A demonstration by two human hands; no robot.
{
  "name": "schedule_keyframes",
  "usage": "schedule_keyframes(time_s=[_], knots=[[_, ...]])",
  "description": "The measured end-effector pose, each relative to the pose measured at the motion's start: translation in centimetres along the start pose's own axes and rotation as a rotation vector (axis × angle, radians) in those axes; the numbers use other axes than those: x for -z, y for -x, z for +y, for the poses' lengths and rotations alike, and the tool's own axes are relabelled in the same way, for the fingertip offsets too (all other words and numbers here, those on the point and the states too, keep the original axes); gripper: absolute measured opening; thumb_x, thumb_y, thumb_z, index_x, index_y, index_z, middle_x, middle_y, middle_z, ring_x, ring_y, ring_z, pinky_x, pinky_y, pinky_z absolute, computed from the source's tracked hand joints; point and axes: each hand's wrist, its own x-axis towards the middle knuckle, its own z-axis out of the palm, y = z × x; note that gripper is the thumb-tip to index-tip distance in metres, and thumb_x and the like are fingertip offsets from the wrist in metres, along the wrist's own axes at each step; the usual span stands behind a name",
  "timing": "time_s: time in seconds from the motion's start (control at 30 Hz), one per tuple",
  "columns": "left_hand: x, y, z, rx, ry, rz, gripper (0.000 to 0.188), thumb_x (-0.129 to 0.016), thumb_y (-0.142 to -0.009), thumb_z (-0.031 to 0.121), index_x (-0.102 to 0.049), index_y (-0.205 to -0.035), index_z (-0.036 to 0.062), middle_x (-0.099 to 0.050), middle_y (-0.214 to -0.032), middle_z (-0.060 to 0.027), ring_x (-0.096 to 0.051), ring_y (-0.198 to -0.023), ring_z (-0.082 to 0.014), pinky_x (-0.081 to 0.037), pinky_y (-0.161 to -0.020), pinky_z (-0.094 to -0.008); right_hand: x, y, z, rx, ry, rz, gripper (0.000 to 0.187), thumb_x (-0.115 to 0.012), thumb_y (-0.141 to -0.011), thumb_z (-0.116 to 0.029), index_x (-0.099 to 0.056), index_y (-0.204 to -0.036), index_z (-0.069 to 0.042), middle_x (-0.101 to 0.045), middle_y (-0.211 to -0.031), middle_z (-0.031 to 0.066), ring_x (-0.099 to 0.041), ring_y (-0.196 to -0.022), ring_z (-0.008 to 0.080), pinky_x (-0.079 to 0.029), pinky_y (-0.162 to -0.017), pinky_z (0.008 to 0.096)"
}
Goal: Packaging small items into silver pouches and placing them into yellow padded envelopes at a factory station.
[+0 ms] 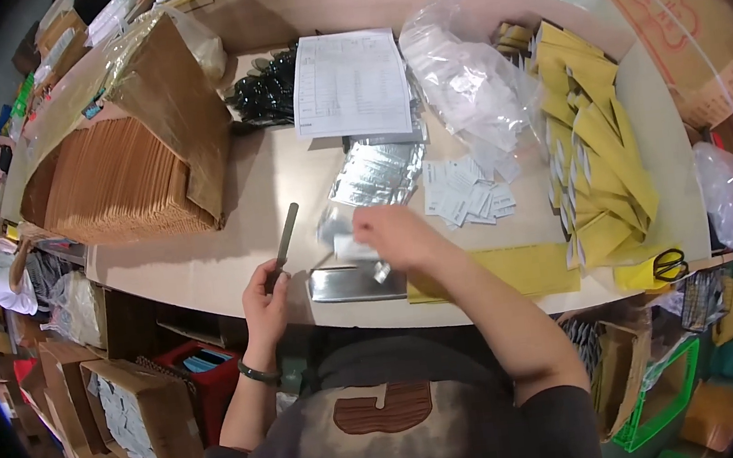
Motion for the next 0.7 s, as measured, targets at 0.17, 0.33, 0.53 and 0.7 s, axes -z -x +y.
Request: schedule_keyframes(time_s=[0.17, 0.33, 0.53, 0.7], knots=[[-2.9, 0.6, 0.7, 0.013, -0.101, -0.101, 0.020, -0.061, -0.096, 0.010, -0.065, -0.112, -0.0014, -0.067, -0.092, -0.0069, -0.063, -0.086, -0.0145, -0.050, -0.077, -0.0276, -3.6, 3.8, 0.8, 0.393, 0.270, -0.190, 0.013, -0.063, -0.084, -0.015, -0.063, -0.091, -0.004, -0.065, -0.096, 0.0158, -0.060, -0.091, 0.0370, -0.047, -0.080, 0.0427], [-3.8, 0.9, 0.6, -0.274, -0.413, -0.102, 0.020, -0.061, -0.091, 0.006, -0.065, -0.110, 0.0021, -0.065, -0.090, -0.0143, -0.063, -0.082, -0.0291, -0.051, -0.075, -0.0355, -4.5, 4.2, 0.6, 0.193, 0.016, 0.158, 0.012, -0.064, -0.083, -0.014, -0.064, -0.089, -0.004, -0.062, -0.093, 0.0164, -0.059, -0.092, 0.0350, -0.047, -0.080, 0.0422], [-4.3, 0.8, 0.3, -0.258, -0.362, -0.036, 0.019, -0.061, -0.092, 0.005, -0.065, -0.110, 0.0014, -0.065, -0.092, -0.0140, -0.063, -0.082, -0.0277, -0.050, -0.076, -0.0340, -4.8, 3.5, 0.9, 0.500, 0.437, 0.201, 0.018, -0.066, -0.085, -0.016, -0.063, -0.096, -0.003, -0.062, -0.096, 0.0133, -0.060, -0.093, 0.0332, -0.048, -0.082, 0.0406], [-3.5, 1.2, 1.2, -0.226, -0.328, -0.051, 0.018, -0.061, -0.093, 0.006, -0.065, -0.109, -0.0001, -0.064, -0.089, -0.0126, -0.062, -0.080, -0.0249, -0.049, -0.075, -0.0324, -3.1, 4.0, 2.8, 0.410, 0.289, 0.269, 0.024, -0.072, -0.082, -0.019, -0.064, -0.100, -0.005, -0.061, -0.105, 0.0116, -0.058, -0.100, 0.0315, -0.047, -0.086, 0.0428]])
